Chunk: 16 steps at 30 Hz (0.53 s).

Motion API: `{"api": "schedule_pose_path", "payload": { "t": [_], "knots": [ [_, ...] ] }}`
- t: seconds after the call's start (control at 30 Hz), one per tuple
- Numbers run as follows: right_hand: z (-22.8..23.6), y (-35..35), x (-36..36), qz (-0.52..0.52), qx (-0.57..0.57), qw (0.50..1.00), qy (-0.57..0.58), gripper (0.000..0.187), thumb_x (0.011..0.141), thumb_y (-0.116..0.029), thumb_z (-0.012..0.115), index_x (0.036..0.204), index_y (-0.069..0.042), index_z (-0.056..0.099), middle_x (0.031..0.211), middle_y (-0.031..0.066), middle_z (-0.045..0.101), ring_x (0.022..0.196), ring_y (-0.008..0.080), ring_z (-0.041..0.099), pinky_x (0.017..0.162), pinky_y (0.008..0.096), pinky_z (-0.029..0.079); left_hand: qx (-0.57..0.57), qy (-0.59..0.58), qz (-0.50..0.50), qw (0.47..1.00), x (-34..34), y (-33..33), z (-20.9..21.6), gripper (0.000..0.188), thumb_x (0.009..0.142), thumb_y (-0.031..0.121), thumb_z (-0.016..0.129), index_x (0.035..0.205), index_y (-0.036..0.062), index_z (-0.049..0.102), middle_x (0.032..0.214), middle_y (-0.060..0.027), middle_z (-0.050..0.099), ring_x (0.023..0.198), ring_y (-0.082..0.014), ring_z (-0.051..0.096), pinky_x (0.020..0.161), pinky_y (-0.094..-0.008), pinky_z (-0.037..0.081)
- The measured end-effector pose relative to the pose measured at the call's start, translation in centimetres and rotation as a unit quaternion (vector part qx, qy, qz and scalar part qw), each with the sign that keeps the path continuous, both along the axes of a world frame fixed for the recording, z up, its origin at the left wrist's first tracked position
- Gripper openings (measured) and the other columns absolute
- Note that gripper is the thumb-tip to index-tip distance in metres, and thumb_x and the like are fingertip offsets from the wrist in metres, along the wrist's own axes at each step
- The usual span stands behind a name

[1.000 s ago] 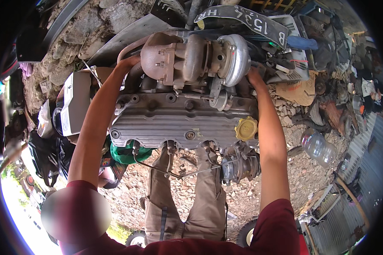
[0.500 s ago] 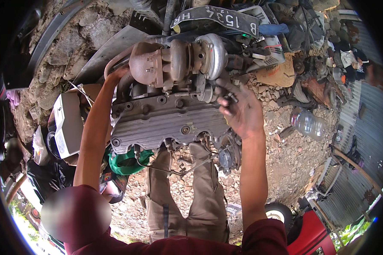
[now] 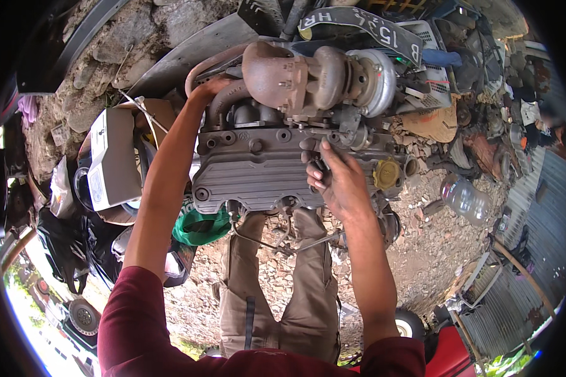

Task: The person assembles a car engine block outdoors on a gravel surface. They place a metal exhaust manifold onto the engine block, align the bolt holes, and secure the component by hand. The person then picks up a wrench to tighten the bolts on the manifold.

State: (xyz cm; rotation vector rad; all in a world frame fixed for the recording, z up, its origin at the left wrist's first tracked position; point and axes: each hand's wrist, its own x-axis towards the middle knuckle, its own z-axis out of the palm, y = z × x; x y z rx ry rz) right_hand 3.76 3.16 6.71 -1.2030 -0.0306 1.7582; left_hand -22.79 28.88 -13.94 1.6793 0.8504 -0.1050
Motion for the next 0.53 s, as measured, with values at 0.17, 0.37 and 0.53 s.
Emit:
{"api": "schedule_pose_path", "payload": {
  "t": [0.17,0.37,0.53],
  "knots": [
    [-1.2,0.4,0.3,0.078,0.061,0.991,-0.092,0.035,0.101,-0.012,0.046,0.129,0.008,0.054,0.119,0.0162,0.063,0.086,0.0161,0.058,0.073,0.0271,0.045,0.093,-0.032,-0.074,0.992,-0.2,0.4,-2.5,0.034,0.092,0.025,0.053,0.122,0.0164,0.067,0.120,-0.0125,0.067,0.106,-0.0326,0.064,0.095,-0.0390,0.050],
    [-0.7,2.3,-1.9,0.086,0.075,0.980,-0.166,0.024,0.096,-0.012,0.061,0.115,0.003,0.064,0.104,0.0112,0.067,0.083,0.0138,0.061,0.069,0.0267,0.047,0.126,-0.025,-0.123,0.984,-1.7,2.5,-8.2,0.040,0.092,0.037,0.050,0.121,0.0152,0.066,0.122,-0.0183,0.065,0.110,-0.0358,0.061,0.098,-0.0414,0.048],
    [-1.1,2.9,-2.7,0.090,0.055,0.971,-0.214,0.023,0.093,-0.017,0.068,0.109,-0.001,0.069,0.085,0.0046,0.065,0.066,0.0080,0.056,0.053,0.0218,0.042,0.128,-0.057,-0.166,0.976,0.4,3.0,-7.4,0.047,0.086,0.046,0.059,0.118,0.0138,0.069,0.123,-0.0210,0.064,0.112,-0.0316,0.062,0.102,-0.0412,0.046]
  ]
}}
